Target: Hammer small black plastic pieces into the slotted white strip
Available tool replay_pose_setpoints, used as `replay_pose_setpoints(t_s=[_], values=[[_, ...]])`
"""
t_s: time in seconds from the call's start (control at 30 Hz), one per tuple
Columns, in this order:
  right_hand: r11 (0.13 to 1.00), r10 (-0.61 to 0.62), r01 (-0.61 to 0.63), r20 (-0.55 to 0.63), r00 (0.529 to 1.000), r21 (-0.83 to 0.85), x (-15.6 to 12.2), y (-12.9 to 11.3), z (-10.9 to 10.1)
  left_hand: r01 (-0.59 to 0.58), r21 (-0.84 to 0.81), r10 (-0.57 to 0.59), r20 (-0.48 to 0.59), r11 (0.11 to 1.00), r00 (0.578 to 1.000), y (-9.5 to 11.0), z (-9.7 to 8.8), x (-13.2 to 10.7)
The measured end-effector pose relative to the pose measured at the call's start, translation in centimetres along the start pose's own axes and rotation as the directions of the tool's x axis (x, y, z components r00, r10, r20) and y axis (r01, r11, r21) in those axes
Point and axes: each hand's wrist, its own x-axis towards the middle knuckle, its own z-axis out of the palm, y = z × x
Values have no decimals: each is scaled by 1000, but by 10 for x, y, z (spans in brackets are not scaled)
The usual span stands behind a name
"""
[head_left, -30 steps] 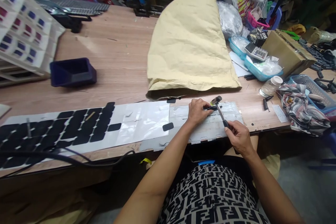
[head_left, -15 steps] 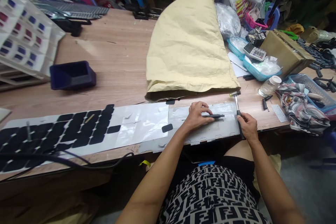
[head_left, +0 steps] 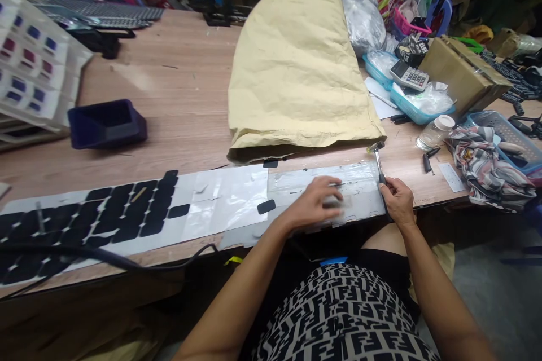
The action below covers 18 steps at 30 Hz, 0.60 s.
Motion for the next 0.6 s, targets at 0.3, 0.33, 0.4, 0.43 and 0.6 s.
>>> replay_pose_setpoints(t_s=[0.3,0.33,0.4,0.43,0.6], values=[[1000,-16,16,2,1000,-7,-2,-1,0,419,304,-254,-458,855,852,-34,-54,113],[1000,-15,15,4,1000,-6,-2,-1,0,440,314,-265,-471,841,841,-34,-59,121],[1000,-18,18,4,1000,-6,-2,-1,0,480,306,-316,-456,822,832,-34,-65,138],[1000,-19,19,5,1000,-7,-3,-1,0,499,293,-352,-432,816,830,-34,-67,146],[1000,-22,22,8,1000,-21,-3,-2,0,658,161,-575,-364,736,733,-36,-54,191]])
